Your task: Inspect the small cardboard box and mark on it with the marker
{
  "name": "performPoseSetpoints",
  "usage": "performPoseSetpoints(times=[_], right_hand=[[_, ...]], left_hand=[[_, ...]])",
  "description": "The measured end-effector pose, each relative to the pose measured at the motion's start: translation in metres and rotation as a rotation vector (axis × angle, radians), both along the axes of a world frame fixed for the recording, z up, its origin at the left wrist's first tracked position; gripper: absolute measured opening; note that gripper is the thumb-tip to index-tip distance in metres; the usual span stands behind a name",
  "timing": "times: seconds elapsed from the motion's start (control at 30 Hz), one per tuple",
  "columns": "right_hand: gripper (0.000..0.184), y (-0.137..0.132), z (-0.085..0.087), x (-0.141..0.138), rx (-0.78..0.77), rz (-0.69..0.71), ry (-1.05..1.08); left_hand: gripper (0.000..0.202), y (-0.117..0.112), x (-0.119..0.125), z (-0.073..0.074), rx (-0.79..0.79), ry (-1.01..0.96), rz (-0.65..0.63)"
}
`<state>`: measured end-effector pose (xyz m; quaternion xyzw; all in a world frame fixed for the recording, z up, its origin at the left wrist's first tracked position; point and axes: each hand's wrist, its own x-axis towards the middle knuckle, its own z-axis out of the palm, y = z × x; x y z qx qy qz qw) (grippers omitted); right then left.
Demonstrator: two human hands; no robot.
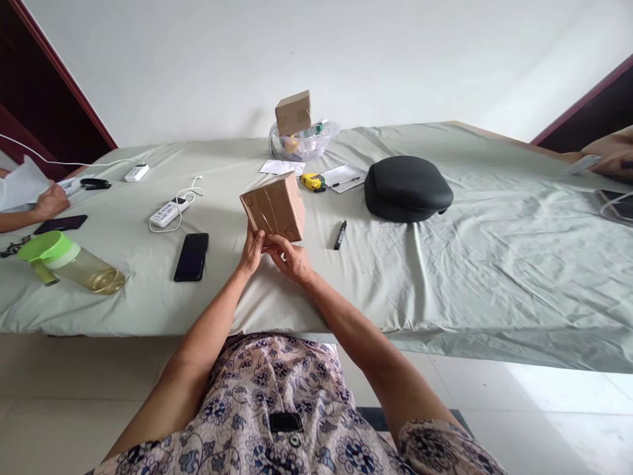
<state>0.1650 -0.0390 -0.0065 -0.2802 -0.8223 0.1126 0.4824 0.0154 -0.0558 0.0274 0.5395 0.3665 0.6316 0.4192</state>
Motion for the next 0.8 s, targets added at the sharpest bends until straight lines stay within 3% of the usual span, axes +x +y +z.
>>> performPoseSetpoints(times=[0.13,0.27,0.57,0.8], right_hand=[[0.056,0.002,-0.001,0.005,-0.105,-0.135,0.046],[0.064,0.005,0.002,0.011,-0.128,-0.187,0.066],[0.061,0.011,0.006,0.021,-0.06,-0.288,0.2],[0.046,0.02,0.015,0.036,-0.253,-0.319,0.483]], left_hand=[[0.09,-0.002,0.002,-0.002,-0.09,-0.053,-0.071],[0.085,0.0,0.002,-0.003,-0.116,-0.085,-0.086],[0.083,0.005,-0.005,-0.007,-0.109,-0.101,-0.007],[0.078,0.012,-0.016,-0.013,-0.106,-0.137,0.114]])
